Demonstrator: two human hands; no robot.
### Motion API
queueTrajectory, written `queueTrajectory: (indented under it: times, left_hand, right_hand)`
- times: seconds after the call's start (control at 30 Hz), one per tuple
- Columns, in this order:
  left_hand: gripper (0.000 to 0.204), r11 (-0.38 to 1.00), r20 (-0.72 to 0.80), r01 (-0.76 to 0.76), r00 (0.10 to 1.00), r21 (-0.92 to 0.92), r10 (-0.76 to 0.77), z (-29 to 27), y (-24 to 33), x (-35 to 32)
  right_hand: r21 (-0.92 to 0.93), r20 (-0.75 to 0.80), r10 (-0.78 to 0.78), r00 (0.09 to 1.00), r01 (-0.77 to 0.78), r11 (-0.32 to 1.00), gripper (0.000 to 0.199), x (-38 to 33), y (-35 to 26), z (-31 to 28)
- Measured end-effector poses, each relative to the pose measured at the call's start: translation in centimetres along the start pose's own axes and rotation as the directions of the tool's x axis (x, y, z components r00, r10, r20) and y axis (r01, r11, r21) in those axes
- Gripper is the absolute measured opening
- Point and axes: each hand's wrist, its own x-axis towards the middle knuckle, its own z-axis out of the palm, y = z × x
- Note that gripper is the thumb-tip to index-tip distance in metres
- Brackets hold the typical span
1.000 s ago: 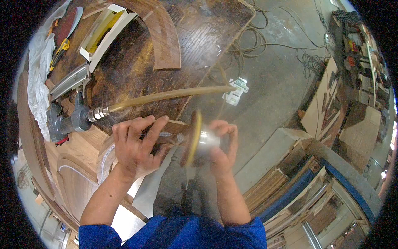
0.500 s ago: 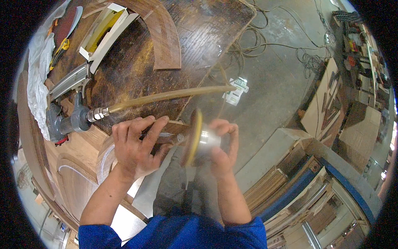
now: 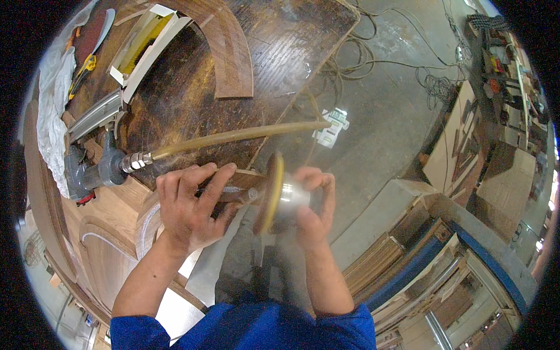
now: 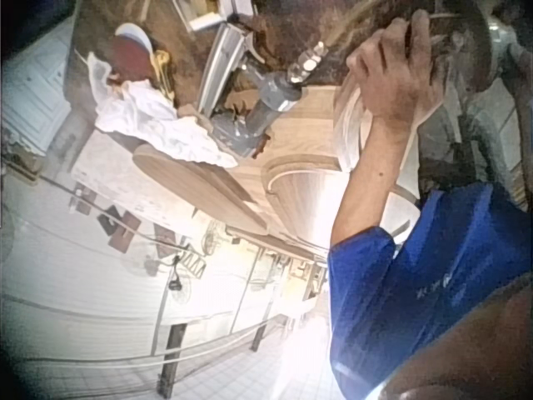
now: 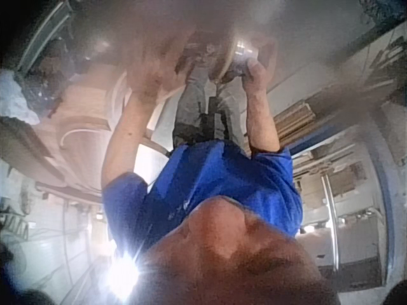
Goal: The person sands the edge of a curved wooden panel using a handheld orbital sander, then fits the panel into a larger wooden frame and secures it with a nail gun and a hammer.
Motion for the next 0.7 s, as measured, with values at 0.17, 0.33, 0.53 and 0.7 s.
queueTrajectory:
  times: [0.17, 0.33, 0.53, 0.7]
  left_hand:
    - [0.075, 1.0, -0.001, -0.001, 1.0, -0.008, 0.001, -0.1, 0.03, 0.05]
    - [0.075, 1.0, -0.005, 0.004, 1.0, -0.021, -0.004, -0.1, -0.09, 0.06]
    - [0.072, 1.0, 0.005, -0.002, 1.0, 0.006, 0.002, 0.0, -0.02, -0.06]
    - [0.072, 1.0, 0.004, -0.005, 1.0, 0.001, 0.005, -0.05, -0.16, -0.07]
  right_hand:
    - [0.003, 0.008, -0.004, 1.0, 0.004, 1.0, 0.056, 0.03, 0.0, -0.09]
    - [0.002, 0.011, -0.001, 1.0, 0.001, 1.0, 0.056, 0.02, -0.06, 0.03]
    - [0.017, 0.005, 0.019, 1.0, -0.019, 1.0, 0.056, -0.06, -0.12, 0.06]
    - [0.003, 0.005, 0.008, 1.0, -0.008, 1.0, 0.057, -0.09, -0.02, 0.13]
